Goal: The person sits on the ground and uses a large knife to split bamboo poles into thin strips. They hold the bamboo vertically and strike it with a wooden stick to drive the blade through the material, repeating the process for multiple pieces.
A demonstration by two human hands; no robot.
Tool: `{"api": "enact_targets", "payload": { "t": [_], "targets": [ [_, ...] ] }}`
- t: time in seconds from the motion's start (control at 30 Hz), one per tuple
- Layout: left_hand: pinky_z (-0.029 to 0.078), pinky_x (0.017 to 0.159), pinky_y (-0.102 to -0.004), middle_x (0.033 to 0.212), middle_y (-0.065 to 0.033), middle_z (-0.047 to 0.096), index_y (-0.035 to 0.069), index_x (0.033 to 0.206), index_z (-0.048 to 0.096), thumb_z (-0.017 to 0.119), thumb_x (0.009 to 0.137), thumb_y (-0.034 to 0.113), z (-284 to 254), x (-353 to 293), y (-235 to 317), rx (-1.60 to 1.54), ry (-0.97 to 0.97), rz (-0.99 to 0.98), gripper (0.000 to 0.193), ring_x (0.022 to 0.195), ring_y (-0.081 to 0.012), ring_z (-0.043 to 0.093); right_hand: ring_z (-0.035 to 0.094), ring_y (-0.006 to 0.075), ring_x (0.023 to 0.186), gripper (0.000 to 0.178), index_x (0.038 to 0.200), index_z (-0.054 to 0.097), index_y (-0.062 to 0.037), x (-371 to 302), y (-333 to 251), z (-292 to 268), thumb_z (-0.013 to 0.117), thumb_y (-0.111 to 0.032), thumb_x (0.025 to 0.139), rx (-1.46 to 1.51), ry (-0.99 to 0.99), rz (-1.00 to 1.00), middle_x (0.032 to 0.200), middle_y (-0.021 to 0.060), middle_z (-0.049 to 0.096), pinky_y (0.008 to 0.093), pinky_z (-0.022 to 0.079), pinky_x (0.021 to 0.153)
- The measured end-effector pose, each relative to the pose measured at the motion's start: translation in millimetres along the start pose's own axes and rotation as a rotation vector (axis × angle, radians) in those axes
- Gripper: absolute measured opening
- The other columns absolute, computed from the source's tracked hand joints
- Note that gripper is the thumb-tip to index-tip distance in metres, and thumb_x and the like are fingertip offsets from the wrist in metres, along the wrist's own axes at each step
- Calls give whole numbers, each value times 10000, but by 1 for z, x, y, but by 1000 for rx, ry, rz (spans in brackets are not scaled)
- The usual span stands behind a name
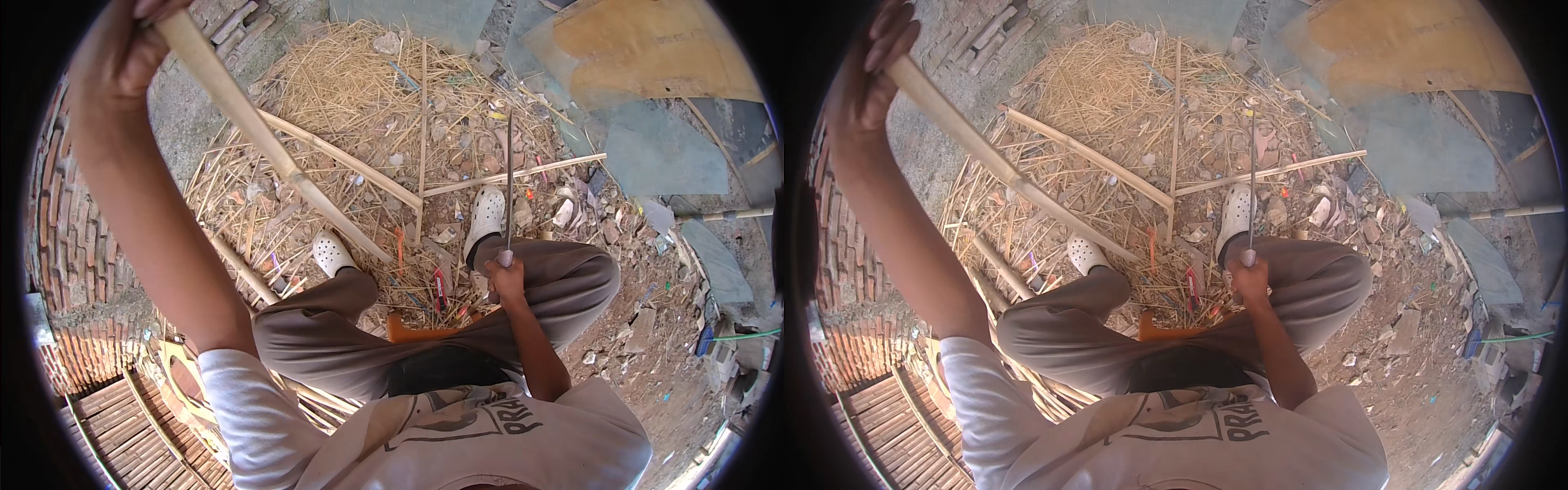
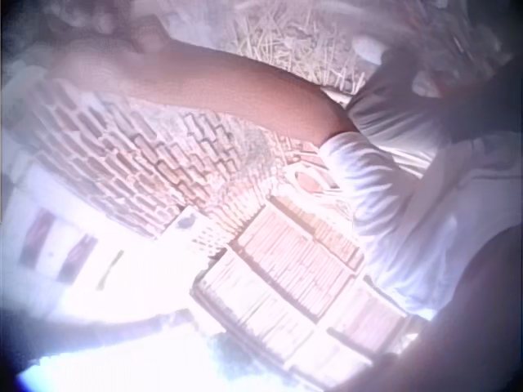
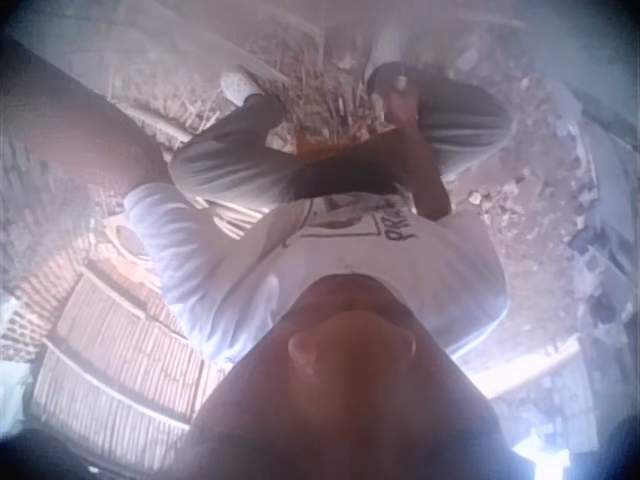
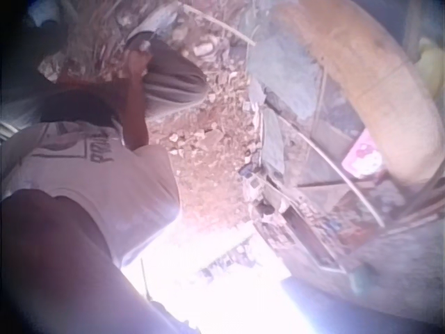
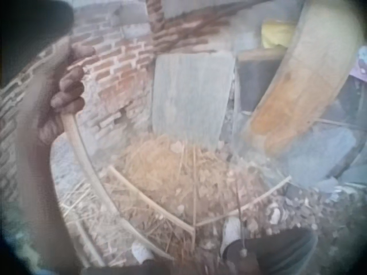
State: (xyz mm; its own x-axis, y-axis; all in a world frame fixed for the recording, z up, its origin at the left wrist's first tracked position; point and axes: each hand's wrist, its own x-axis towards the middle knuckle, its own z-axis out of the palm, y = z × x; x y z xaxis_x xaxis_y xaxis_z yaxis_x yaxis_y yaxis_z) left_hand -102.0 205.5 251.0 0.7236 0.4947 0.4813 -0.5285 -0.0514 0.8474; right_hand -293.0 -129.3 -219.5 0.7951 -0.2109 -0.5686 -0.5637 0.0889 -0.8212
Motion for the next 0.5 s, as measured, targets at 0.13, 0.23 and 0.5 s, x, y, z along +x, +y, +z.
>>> {"api": "enact_targets", "payload": {
  "t": [0.13, 0.23, 0.5],
  "targets": [
    [485, 504, -231, 766, -80, 585, -80, 1186, 580, 505, 1032, 287, 78, -8, -186, -10, -597, -414, 405, 560, -98, 512, 436, 135, 376, 174, 722, 515, -72, 15, -3, 7, 662, -25, 803, 247, 16, 196, 540, 19, 468, 307, 373, 369],
    [489, 592, -264, 898, -123, 620, -63, 1245, 511, 532, 990, 450, 123, -34, -314, 50, -613, -647, 573, 698, -152, 578, 431, 132, 397, 173, 739, 508, -77, 10, -4, 9, 657, -24, 809, 364, 46, 229, 559, 15, 466, 305, 377, 383],
    [369, 1085, -568, 1505, -218, 337, 4, 1492, 247, 767, 667, 675, 29, -233, -562, 1141, -680, -1148, 1184, 1378, -371, 375, 436, 126, 439, 164, 775, 493, -81, 5, -12, 22, 632, -7, 821, 332, -33, 330, 574, 11, 450, 298, 383, 401]
  ]
}}
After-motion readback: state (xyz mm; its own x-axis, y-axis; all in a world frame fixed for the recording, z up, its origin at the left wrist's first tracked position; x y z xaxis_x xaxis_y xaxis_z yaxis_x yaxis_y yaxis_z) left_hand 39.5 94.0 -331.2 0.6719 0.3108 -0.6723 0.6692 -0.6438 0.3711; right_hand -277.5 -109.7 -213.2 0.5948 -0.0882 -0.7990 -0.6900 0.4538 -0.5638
